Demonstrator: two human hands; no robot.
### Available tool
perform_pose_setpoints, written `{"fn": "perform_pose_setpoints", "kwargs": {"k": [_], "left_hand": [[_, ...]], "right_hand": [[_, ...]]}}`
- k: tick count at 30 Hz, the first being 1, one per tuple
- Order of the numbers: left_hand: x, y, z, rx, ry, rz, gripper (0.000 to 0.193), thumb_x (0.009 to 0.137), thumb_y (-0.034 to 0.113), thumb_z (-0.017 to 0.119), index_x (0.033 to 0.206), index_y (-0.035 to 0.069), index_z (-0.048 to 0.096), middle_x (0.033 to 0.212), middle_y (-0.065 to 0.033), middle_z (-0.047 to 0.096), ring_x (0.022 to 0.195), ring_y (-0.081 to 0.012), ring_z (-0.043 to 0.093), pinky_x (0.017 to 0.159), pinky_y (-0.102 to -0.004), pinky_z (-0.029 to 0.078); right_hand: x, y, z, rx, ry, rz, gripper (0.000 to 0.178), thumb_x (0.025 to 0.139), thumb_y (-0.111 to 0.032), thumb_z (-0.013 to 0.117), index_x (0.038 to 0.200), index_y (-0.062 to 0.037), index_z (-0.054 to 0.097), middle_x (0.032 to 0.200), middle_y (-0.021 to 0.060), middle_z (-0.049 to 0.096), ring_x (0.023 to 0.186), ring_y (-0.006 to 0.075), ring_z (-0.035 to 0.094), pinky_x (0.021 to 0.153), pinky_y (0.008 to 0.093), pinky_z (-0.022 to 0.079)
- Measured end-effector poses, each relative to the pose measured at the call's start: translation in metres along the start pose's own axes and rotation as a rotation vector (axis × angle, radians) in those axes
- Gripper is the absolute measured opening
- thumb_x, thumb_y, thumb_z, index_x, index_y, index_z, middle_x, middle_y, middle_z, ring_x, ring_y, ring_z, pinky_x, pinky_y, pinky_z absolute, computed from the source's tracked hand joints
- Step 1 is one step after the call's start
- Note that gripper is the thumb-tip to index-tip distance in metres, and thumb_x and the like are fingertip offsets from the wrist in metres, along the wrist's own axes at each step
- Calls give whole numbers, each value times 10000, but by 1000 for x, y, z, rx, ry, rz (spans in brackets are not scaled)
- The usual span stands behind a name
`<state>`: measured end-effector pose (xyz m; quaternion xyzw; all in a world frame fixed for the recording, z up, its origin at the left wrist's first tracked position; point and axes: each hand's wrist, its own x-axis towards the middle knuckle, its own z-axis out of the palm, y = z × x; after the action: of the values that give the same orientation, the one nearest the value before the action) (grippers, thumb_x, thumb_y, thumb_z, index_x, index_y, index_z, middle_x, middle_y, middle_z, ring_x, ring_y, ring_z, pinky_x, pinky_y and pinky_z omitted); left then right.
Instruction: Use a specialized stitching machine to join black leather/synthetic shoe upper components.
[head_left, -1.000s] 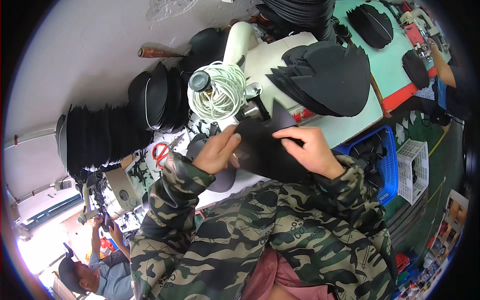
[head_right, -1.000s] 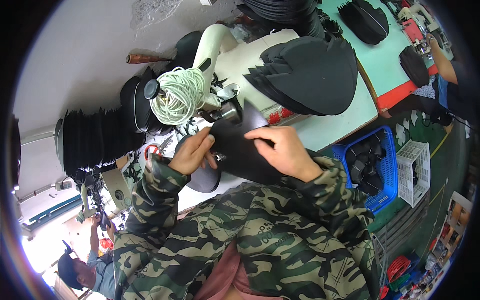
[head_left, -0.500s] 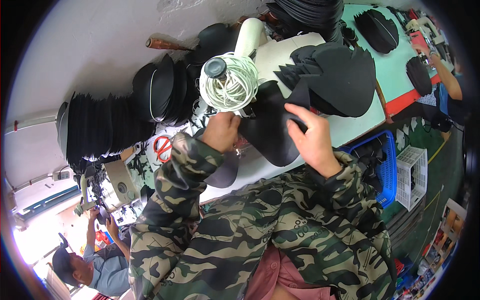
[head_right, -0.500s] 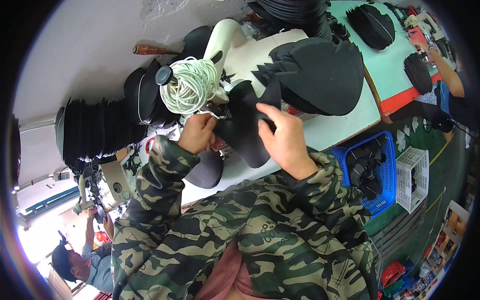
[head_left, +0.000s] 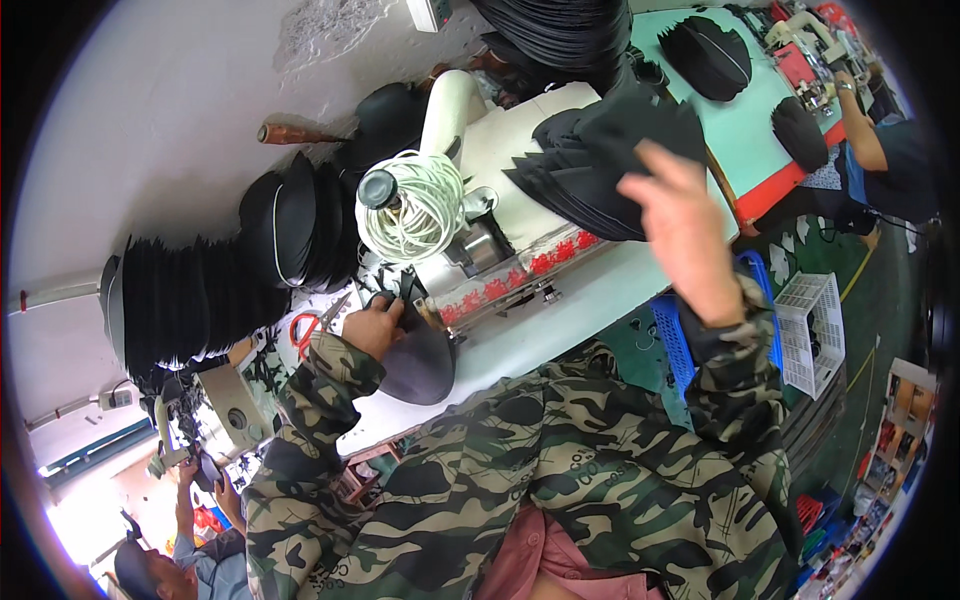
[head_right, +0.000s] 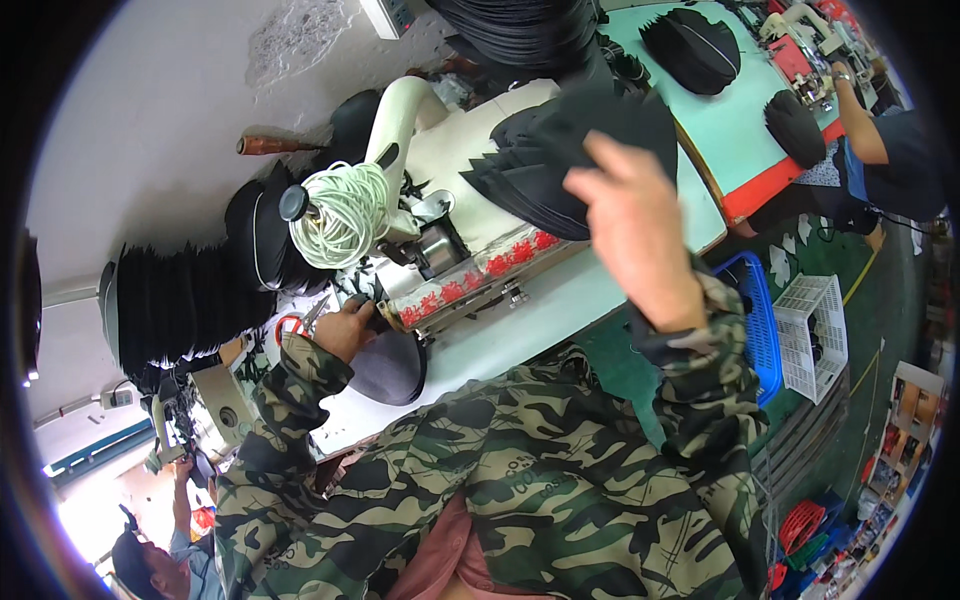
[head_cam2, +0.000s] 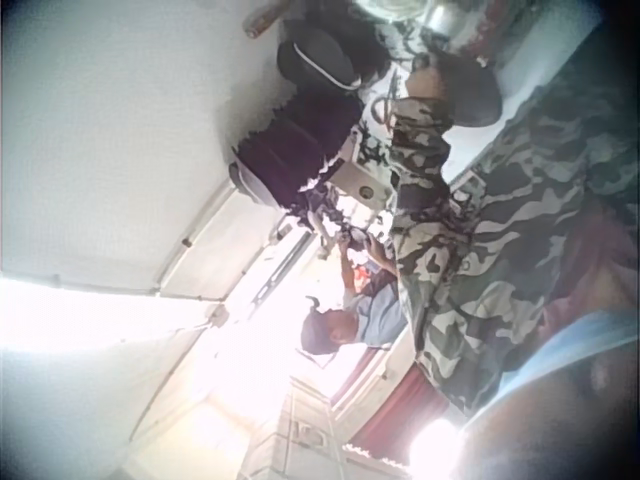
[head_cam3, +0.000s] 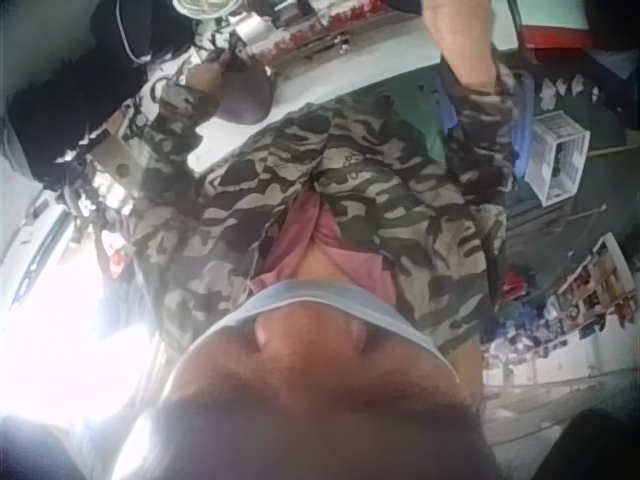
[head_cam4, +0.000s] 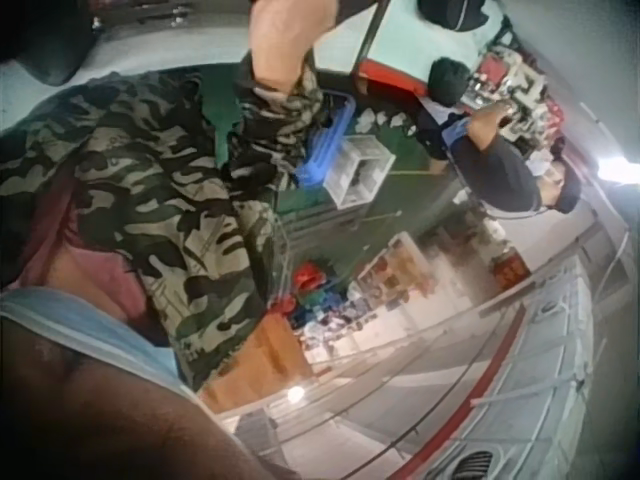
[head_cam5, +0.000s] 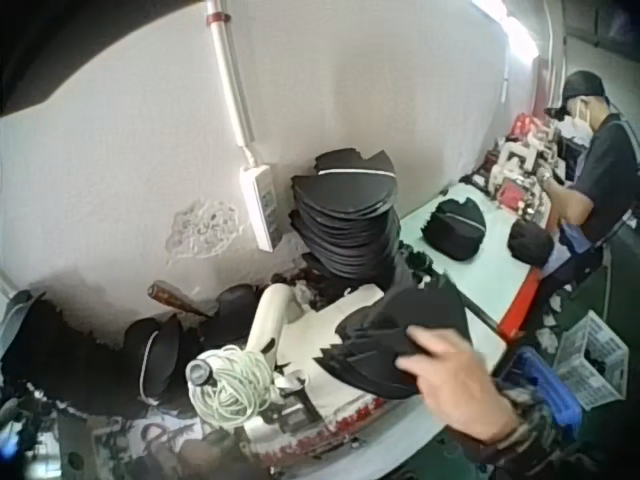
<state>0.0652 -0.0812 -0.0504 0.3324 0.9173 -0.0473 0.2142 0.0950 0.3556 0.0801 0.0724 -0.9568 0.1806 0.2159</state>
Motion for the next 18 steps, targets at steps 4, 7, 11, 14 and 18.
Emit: {"fn": "perform_pose_setpoints", "kwargs": {"k": [4, 7, 11, 14, 18], "left_hand": [[-5, 17, 8, 116, 177, -35, 455, 812, 263, 691, 1207, 83, 554, 971, -88, 588, 720, -251, 689, 532, -372, 530], [-12, 14, 19, 158, 310, -28, 431, 822, 246, 662, 1209, 92, 556, 963, -78, 566, 688, -248, 683, 516, -360, 522], [-11, 25, -7, 223, -372, -198, 197, 813, 218, 645, 951, 94, 716, 858, -120, 694, 813, -267, 705, 595, -433, 551], [-15, 61, -89, -415, -413, 258, 130, 861, 207, 620, 903, 124, 712, 815, -166, 681, 821, -369, 671, 734, -471, 527], [5, 80, -131, -793, -203, 323, 198, 912, 184, 571, 949, -5, 617, 782, -209, 628, 772, -408, 628, 691, -453, 499]], "right_hand": [[-34, -36, 19, 468, -221, 76, 213, 806, -24, 664, 1017, -15, 691, 1164, 162, 647, 1051, 338, 624, 911, 395, 502], [-50, -55, 41, 706, -283, 112, 240, 822, -56, 671, 1060, -21, 678, 1074, 163, 674, 984, 336, 654, 861, 389, 526], [-67, -62, 67, 802, -584, 147, 271, 825, -117, 671, 1083, -34, 677, 1139, 192, 652, 1044, 342, 640, 900, 396, 511], [-76, -55, 81, 986, -722, -307, 331, 772, -103, 683, 1098, -48, 683, 1332, 235, 529, 1199, 371, 547, 1021, 394, 426], [-52, -69, 79, 1154, -908, 65, 272, 781, -48, 665, 1051, -20, 683, 1065, 153, 677, 992, 285, 658, 893, 341, 499]]}}
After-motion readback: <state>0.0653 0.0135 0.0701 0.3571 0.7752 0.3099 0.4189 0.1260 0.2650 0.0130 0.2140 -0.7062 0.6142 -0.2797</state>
